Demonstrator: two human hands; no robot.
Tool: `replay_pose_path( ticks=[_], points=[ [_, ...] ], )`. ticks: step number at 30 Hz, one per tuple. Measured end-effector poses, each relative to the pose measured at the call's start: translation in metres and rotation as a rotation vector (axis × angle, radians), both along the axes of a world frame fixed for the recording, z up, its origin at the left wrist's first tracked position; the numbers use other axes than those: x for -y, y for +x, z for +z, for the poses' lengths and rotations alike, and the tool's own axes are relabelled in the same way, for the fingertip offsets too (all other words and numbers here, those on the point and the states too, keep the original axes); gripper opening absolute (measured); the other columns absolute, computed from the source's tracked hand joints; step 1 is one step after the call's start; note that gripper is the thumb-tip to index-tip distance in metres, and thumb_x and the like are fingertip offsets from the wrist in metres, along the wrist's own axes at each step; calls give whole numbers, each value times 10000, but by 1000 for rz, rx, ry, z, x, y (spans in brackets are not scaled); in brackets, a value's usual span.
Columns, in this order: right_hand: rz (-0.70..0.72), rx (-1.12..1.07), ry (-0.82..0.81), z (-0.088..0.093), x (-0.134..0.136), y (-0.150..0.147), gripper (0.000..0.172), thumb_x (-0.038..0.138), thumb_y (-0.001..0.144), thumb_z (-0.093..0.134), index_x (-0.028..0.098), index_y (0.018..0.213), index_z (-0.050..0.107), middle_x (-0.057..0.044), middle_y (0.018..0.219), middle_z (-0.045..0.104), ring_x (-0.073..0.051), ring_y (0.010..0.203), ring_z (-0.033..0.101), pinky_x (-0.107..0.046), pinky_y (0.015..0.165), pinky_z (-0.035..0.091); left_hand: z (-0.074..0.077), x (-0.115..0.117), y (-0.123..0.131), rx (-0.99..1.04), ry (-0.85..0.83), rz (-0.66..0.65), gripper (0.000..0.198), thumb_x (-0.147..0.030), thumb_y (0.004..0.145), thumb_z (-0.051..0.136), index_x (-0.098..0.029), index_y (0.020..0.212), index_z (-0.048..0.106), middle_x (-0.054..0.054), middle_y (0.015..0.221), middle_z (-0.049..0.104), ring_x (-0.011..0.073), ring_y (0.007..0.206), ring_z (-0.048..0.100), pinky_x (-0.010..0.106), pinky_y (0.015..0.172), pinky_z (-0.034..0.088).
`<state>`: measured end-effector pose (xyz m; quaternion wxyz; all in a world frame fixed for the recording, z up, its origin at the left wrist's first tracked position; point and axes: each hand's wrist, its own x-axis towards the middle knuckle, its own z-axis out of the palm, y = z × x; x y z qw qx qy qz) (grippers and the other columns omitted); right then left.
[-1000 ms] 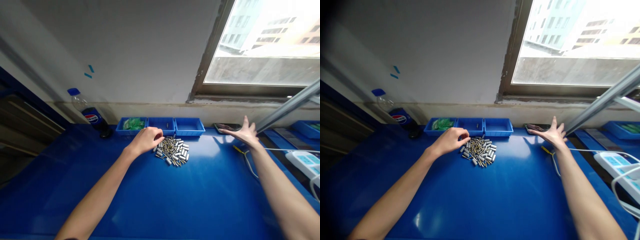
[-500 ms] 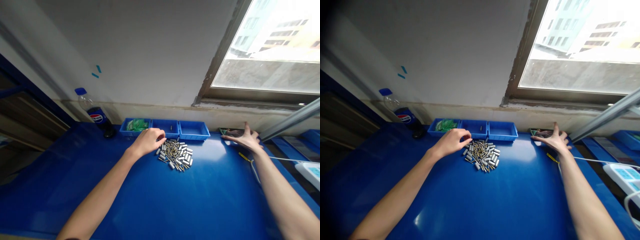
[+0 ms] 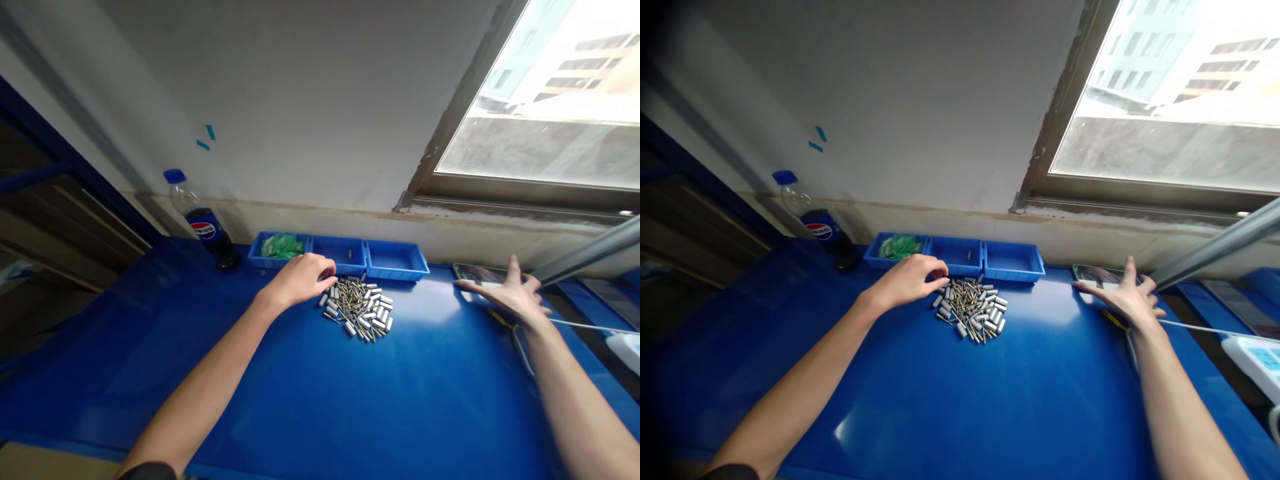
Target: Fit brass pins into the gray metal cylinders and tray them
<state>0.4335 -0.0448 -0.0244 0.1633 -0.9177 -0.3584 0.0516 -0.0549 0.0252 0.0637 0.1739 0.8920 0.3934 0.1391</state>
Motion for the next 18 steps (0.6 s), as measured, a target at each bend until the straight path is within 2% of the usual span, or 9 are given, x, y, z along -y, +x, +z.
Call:
replay_pose_path(
  ticks=[4,6,7,8,9,10,12,15,18],
  points=[
    [33,93,53,16,1,-19,1304,958,602,630,374,1663,149,-245,1711,117,-551,1537,175,-730,1113,237,-4,-2,-1,-11,-19,-18,165,-335,933,660,-203,957,756,55,927,770,196,829,711,272,754,499],
    [130,212,203,35,1,-42,1133,916,655,638,338,1595,381,-232,1677,253,-513,1525,240,-721,1118,259,-6,-3,-3,-26,-39,-31,147,-306,925,663,-212,967,767,51,918,776,197,824,715,269,742,498],
    [190,260,331,46,1,-56,950,871,726,621,308,1486,539,-215,1626,368,-479,1493,328,-675,1131,293,-7,-4,-3,-40,-52,-37,135,-284,917,666,-217,965,773,49,909,778,197,818,718,267,734,497],
    [287,259,445,57,2,-72,750,801,805,605,264,1326,666,-198,1511,520,-429,1396,472,-598,1118,365,-8,-4,-4,-58,-64,-38,125,-260,906,672,-219,958,778,50,902,781,198,811,721,266,725,495],
    [390,190,525,69,3,-90,586,729,865,590,233,1139,737,-168,1289,675,-366,1200,620,-509,1032,465,-9,-4,-4,-80,-71,-34,117,-235,890,681,-220,945,783,53,898,783,201,803,723,266,715,494],
    [493,81,543,79,4,-108,507,689,885,594,219,987,756,-131,1052,740,-306,952,686,-440,884,529,-9,-4,-4,-107,-74,-28,114,-211,874,689,-217,931,788,59,897,786,205,797,726,267,707,495],
    [745,-126,479,94,5,-144,433,634,905,614,225,886,752,-71,811,724,-236,725,639,-362,701,517,-10,-3,-5,-165,-63,-6,113,-176,843,703,-210,902,793,72,901,791,217,790,731,272,699,500],
    [1132,-294,307,97,4,-190,338,528,930,649,223,820,746,-40,751,715,-183,657,587,-312,643,479,-12,-3,-4,-242,-31,16,147,-145,818,706,-208,909,803,89,920,797,245,842,747,285,733,526],
    [1249,-356,247,84,-3,-222,265,424,955,637,220,821,741,-7,672,682,-158,614,577,-283,603,445,-16,-2,-3,-299,-10,22,191,-121,819,687,-212,930,813,108,958,801,273,922,758,310,798,552]
  ],
)
